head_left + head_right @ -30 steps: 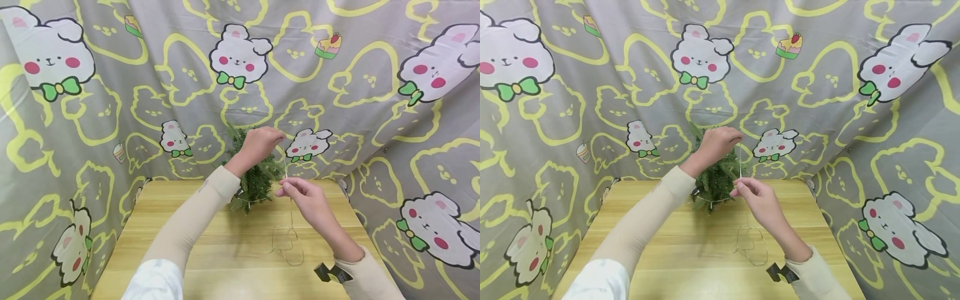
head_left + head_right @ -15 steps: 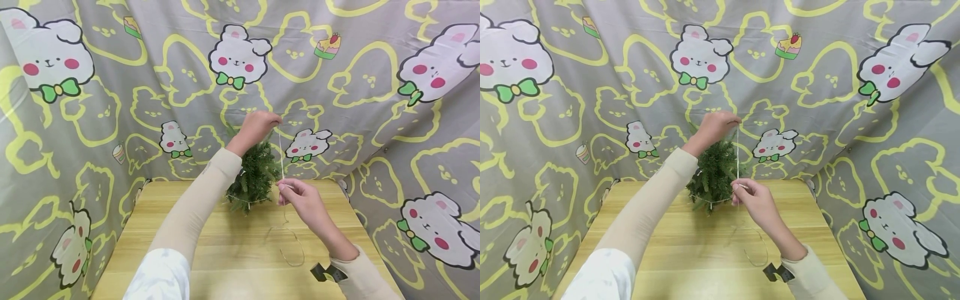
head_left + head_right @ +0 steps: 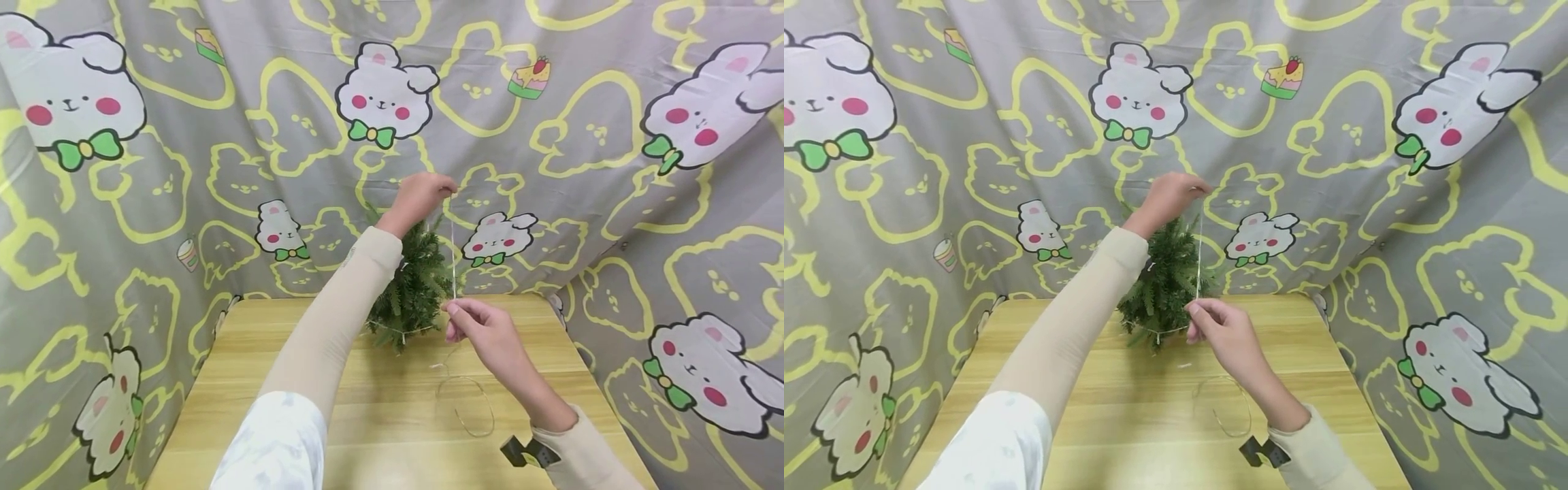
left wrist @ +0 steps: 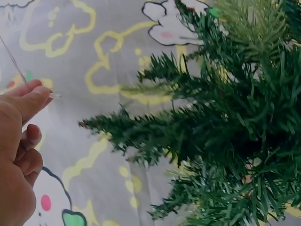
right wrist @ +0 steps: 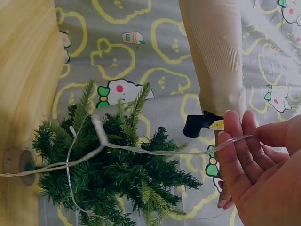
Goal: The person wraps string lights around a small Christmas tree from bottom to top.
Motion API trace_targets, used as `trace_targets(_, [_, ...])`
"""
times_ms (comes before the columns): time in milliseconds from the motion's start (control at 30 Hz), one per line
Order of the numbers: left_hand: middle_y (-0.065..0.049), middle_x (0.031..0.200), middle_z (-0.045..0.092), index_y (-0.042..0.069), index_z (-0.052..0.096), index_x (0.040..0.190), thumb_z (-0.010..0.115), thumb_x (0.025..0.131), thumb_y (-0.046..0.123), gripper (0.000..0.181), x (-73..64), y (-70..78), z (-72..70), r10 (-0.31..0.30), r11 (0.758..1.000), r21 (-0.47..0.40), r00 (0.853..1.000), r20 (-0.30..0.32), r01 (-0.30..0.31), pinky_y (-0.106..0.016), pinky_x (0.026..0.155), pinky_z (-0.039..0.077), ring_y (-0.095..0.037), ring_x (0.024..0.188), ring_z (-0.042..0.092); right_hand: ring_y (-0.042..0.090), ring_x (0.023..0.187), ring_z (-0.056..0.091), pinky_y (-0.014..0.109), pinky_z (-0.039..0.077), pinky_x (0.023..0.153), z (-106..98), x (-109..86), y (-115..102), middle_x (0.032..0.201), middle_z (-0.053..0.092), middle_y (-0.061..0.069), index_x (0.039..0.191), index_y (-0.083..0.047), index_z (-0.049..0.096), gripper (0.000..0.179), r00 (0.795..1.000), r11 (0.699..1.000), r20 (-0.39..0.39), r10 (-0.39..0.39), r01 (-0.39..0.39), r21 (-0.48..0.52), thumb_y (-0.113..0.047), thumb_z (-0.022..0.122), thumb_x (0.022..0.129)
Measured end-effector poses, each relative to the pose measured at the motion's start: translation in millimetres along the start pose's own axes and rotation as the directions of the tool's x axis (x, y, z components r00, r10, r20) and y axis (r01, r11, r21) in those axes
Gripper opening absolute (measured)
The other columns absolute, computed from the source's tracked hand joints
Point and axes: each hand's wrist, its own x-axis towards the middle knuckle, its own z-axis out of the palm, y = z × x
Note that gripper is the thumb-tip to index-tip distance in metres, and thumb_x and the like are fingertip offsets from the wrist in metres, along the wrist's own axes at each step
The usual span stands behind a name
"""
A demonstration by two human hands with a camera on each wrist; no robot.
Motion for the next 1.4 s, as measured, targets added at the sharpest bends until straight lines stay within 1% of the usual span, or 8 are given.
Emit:
trace_targets(200, [0.011, 0.118, 0.074, 0.032, 0.076, 0.115, 0.063, 0.101, 0.028, 0.02, -2.9, -23.0, 0.4, -0.122, 0.992, -0.004, 0.992, -0.004, 0.122, -0.035, 0.08, 0.056, -0.011, 0.101, 0.071, 0.02, 0.077, 0.072, 0.029, 0.06, 0.078, 4.1, -4.6, 0.4, 0.085, 0.073, 0.012, 0.116, -0.006, 0.072, 0.032, 1.0, 1.0, -0.004, 0.009, -0.009, -0.016, -0.032, 0.062, 0.101])
trace_targets(433, [0.008, 0.116, 0.075, 0.027, 0.077, 0.115, 0.062, 0.102, 0.027, 0.02, -11.9, -53.0, -1.9, -0.229, 0.973, -0.021, 0.973, -0.043, 0.228, -0.04, 0.085, 0.055, -0.014, 0.1, 0.072, 0.02, 0.074, 0.072, 0.031, 0.06, 0.077, 9.6, -10.5, 1.2, 0.084, 0.073, 0.013, 0.112, -0.006, 0.073, 0.032, 1.0, 1.0, 0.018, 0.012, -0.012, -0.017, -0.034, 0.063, 0.101])
trace_targets(567, [0.007, 0.116, 0.076, 0.025, 0.077, 0.115, 0.062, 0.101, 0.025, 0.02, -15.8, -64.7, -6.7, -0.273, 0.962, -0.039, 0.96, -0.062, 0.271, -0.04, 0.083, 0.055, -0.016, 0.1, 0.072, 0.021, 0.074, 0.072, 0.03, 0.06, 0.077, 13.3, -14.6, 0.0, 0.083, 0.073, 0.011, 0.111, -0.008, 0.074, 0.031, 0.999, 0.999, 0.031, 0.017, -0.016, -0.028, -0.036, 0.064, 0.1])
trace_targets(633, [0.007, 0.118, 0.075, 0.026, 0.076, 0.117, 0.062, 0.102, 0.025, 0.021, -17.9, -69.0, -10.0, -0.295, 0.955, -0.038, 0.954, -0.055, 0.293, -0.041, 0.086, 0.054, -0.017, 0.102, 0.071, 0.02, 0.074, 0.072, 0.03, 0.06, 0.077, 15.0, -16.5, -0.8, 0.082, 0.073, 0.009, 0.109, -0.009, 0.074, 0.031, 0.999, 0.999, 0.037, 0.013, -0.012, -0.032, -0.036, 0.064, 0.1])
trace_targets(733, [0.007, 0.119, 0.074, 0.026, 0.076, 0.117, 0.061, 0.102, 0.025, 0.021, -22.5, -74.8, -15.9, -0.319, 0.948, -0.024, 0.946, -0.064, 0.318, -0.044, 0.086, 0.052, -0.019, 0.101, 0.071, 0.02, 0.074, 0.072, 0.03, 0.059, 0.077, 17.1, -19.0, -2.0, 0.082, 0.073, 0.011, 0.109, -0.009, 0.074, 0.03, 0.999, 0.999, 0.049, 0.007, -0.005, -0.032, -0.035, 0.063, 0.1])
trace_targets(967, [0.006, 0.116, 0.075, 0.025, 0.077, 0.113, 0.065, 0.099, 0.027, 0.019, -33.9, -87.8, -30.8, -0.353, 0.936, -0.047, 0.927, -0.129, 0.35, -0.046, 0.085, 0.051, -0.02, 0.102, 0.071, 0.021, 0.074, 0.072, 0.03, 0.06, 0.078, 20.4, -23.5, -3.3, 0.083, 0.072, 0.011, 0.109, -0.007, 0.073, 0.028, 0.997, 1.0, 0.071, 0.007, -0.005, -0.021, -0.031, 0.063, 0.101])
trace_targets(1267, [0.004, 0.121, 0.074, 0.021, 0.076, 0.116, 0.066, 0.099, 0.024, 0.021, -53.6, -105.3, -41.5, -0.403, 0.915, -0.092, 0.903, -0.149, 0.393, -0.048, 0.092, 0.05, -0.02, 0.11, 0.07, 0.018, 0.082, 0.073, 0.028, 0.058, 0.086, 25.8, -26.7, -3.8, 0.085, 0.074, 0.005, 0.11, -0.01, 0.074, 0.026, 0.995, 0.999, 0.101, 0.005, -0.001, -0.036, -0.032, 0.062, 0.101])
trace_targets(1400, [0.004, 0.121, 0.074, 0.021, 0.076, 0.117, 0.065, 0.1, 0.024, 0.021, -64.6, -114.0, -47.4, -0.427, 0.904, -0.103, 0.89, -0.16, 0.415, -0.047, 0.094, 0.05, -0.02, 0.111, 0.07, 0.018, 0.083, 0.072, 0.028, 0.057, 0.085, 28.3, -28.4, -3.7, 0.084, 0.074, 0.004, 0.111, -0.012, 0.074, 0.026, 0.993, 0.999, 0.116, 0.004, 0.002, -0.05, -0.033, 0.061, 0.101])
